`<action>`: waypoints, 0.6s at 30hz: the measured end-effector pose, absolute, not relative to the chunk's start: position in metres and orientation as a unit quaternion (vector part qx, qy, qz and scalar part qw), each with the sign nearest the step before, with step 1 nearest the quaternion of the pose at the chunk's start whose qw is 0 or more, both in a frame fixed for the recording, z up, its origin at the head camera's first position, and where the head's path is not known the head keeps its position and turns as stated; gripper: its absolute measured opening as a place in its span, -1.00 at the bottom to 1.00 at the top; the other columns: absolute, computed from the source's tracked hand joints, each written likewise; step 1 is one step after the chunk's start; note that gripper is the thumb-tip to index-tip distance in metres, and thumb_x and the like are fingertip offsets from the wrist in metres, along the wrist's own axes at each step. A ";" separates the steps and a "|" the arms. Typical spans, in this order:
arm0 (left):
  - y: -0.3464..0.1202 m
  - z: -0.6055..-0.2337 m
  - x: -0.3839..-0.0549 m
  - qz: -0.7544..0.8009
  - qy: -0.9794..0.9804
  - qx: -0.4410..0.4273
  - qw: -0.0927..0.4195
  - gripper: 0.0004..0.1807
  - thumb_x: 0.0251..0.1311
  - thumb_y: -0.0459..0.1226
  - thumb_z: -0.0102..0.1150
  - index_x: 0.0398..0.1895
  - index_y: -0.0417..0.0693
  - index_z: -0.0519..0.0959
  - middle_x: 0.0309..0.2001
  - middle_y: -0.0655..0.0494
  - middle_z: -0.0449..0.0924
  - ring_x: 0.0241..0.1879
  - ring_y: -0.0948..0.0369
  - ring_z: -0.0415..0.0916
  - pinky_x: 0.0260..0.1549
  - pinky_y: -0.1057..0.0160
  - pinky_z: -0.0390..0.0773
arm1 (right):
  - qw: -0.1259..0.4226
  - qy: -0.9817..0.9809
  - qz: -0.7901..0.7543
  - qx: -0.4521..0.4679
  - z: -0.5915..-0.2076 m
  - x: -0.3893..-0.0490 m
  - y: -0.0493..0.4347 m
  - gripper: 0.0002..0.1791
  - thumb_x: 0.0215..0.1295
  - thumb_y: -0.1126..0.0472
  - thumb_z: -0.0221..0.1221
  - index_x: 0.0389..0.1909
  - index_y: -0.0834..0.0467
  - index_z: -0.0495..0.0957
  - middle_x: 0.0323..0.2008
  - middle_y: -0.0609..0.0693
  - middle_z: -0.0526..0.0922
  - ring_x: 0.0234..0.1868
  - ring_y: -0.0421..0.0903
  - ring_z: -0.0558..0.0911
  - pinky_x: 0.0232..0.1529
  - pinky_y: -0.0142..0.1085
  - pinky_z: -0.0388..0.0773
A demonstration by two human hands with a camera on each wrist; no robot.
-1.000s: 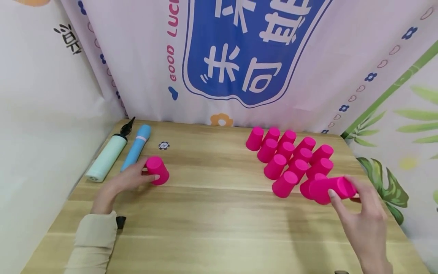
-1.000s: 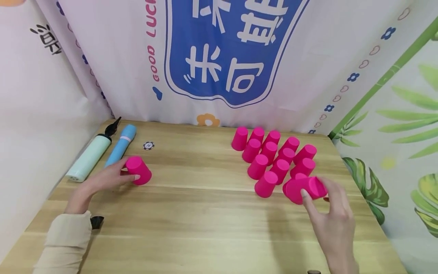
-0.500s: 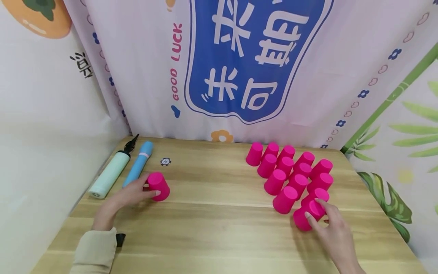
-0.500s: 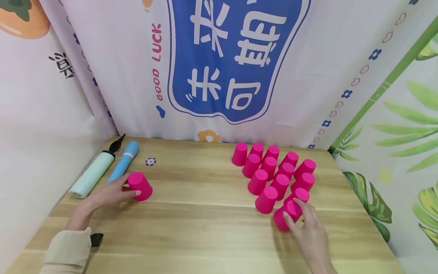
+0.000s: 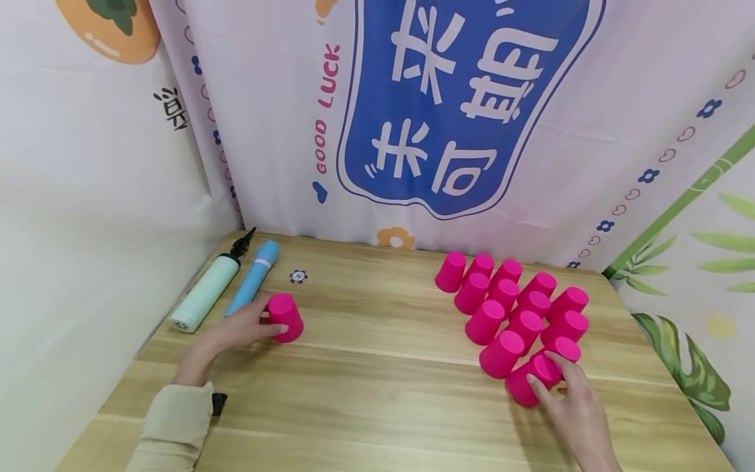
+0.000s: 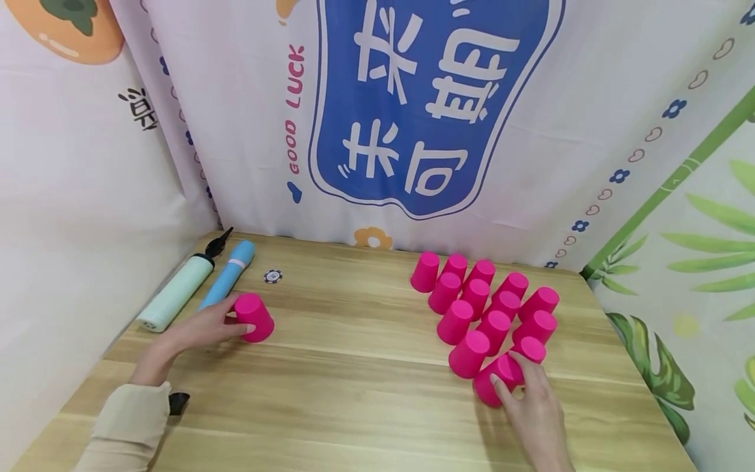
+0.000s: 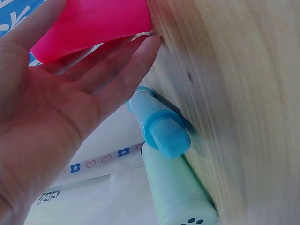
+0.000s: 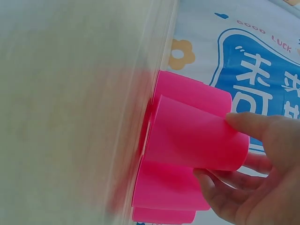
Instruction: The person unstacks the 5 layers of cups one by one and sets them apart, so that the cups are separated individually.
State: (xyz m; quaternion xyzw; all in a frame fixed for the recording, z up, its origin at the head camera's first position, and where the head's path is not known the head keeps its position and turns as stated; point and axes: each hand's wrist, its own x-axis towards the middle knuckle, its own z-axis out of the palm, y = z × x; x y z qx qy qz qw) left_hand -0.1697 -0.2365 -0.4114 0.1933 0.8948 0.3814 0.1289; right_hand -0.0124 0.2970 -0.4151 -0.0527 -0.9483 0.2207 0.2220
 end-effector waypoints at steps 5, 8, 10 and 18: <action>-0.236 -0.411 -0.170 0.384 0.894 0.188 0.133 -0.38 0.24 -0.19 0.24 0.23 -0.34 0.25 0.10 -0.24 0.44 0.11 -0.18 0.44 0.04 -0.08 0.52 | 0.227 -0.948 0.217 -0.044 -0.419 -0.013 0.297 -0.40 0.00 0.29 0.43 0.09 0.32 0.46 -0.10 0.20 0.55 -0.32 0.00 0.55 -0.41 -0.19 0.59; -0.236 -0.412 -0.170 0.383 0.894 0.190 0.135 -0.39 0.25 -0.19 0.24 0.23 -0.34 0.26 0.11 -0.25 0.44 0.11 -0.18 0.44 0.05 -0.08 0.52 | 0.216 -0.951 0.213 -0.052 -0.420 -0.012 0.297 -0.39 -0.01 0.29 0.44 0.09 0.31 0.45 -0.11 0.20 0.55 -0.31 0.01 0.53 -0.40 -0.19 0.58; -0.235 -0.412 -0.170 0.382 0.895 0.189 0.135 -0.39 0.25 -0.20 0.23 0.23 -0.34 0.26 0.11 -0.25 0.44 0.11 -0.18 0.44 0.06 -0.09 0.51 | 0.208 -0.953 0.215 -0.055 -0.420 -0.011 0.296 -0.38 -0.01 0.29 0.44 0.10 0.32 0.45 -0.10 0.21 0.54 -0.30 0.02 0.53 -0.39 -0.17 0.58; -0.236 -0.410 -0.171 0.381 0.896 0.182 0.137 -0.37 0.25 -0.18 0.23 0.25 -0.33 0.24 0.12 -0.25 0.43 0.12 -0.17 0.43 0.07 -0.09 0.50 | 0.197 -0.954 0.221 -0.054 -0.419 -0.013 0.296 -0.33 0.03 0.30 0.42 0.17 0.34 0.38 -0.05 0.24 0.49 -0.25 0.05 0.51 -0.36 -0.12 0.57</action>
